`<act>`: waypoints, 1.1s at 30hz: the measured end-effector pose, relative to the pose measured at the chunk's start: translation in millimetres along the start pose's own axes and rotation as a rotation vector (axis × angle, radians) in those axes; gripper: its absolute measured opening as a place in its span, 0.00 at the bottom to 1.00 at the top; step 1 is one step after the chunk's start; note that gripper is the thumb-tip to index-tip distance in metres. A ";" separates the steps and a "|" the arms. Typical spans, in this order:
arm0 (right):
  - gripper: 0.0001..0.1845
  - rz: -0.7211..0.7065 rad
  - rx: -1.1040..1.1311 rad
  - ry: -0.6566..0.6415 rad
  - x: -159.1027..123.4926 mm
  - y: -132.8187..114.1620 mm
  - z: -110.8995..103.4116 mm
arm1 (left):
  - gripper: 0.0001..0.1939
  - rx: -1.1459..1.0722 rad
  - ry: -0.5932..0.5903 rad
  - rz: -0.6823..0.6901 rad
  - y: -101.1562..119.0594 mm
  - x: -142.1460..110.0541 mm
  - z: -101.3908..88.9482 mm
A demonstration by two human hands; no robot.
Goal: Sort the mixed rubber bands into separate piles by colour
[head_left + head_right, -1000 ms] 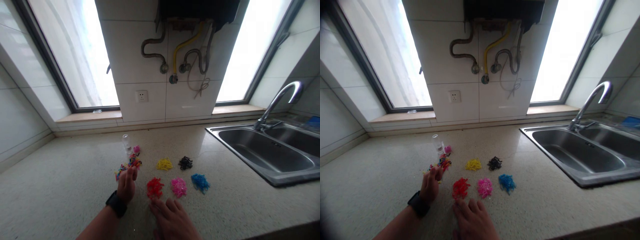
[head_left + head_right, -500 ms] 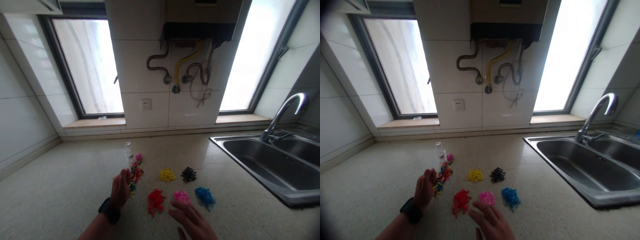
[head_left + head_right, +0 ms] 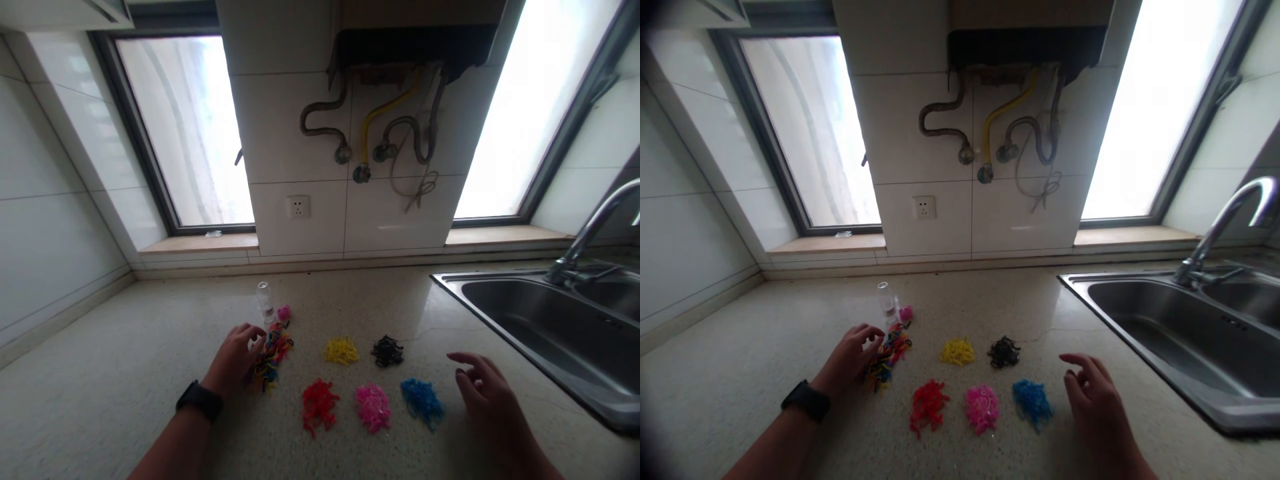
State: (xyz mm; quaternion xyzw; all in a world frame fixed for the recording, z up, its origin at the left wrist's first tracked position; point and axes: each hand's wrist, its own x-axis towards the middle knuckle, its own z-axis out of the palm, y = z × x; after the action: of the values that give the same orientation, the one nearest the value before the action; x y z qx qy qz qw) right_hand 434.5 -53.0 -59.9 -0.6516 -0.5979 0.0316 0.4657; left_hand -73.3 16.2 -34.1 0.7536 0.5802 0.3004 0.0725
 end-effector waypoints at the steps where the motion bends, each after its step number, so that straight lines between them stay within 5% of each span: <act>1: 0.15 -0.026 -0.006 -0.035 0.1 -0.8 1.3 | 0.16 0.006 -0.029 0.009 -0.9 -0.3 0.5; 15: 0.10 -0.033 0.023 -0.113 -2.2 -1.7 3.9 | 0.15 0.008 -0.177 0.076 6.2 -0.6 0.5; 33: 0.11 -0.014 0.050 -0.106 0.1 -6.0 2.4 | 0.16 -0.162 -0.047 0.065 6.2 1.4 5.7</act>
State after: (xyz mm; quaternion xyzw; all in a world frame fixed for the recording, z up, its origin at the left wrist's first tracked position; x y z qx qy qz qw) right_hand 428.7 -52.5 -57.3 -0.6329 -0.6254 0.0780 0.4496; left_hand -64.8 16.9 -35.3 0.7705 0.5274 0.3309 0.1367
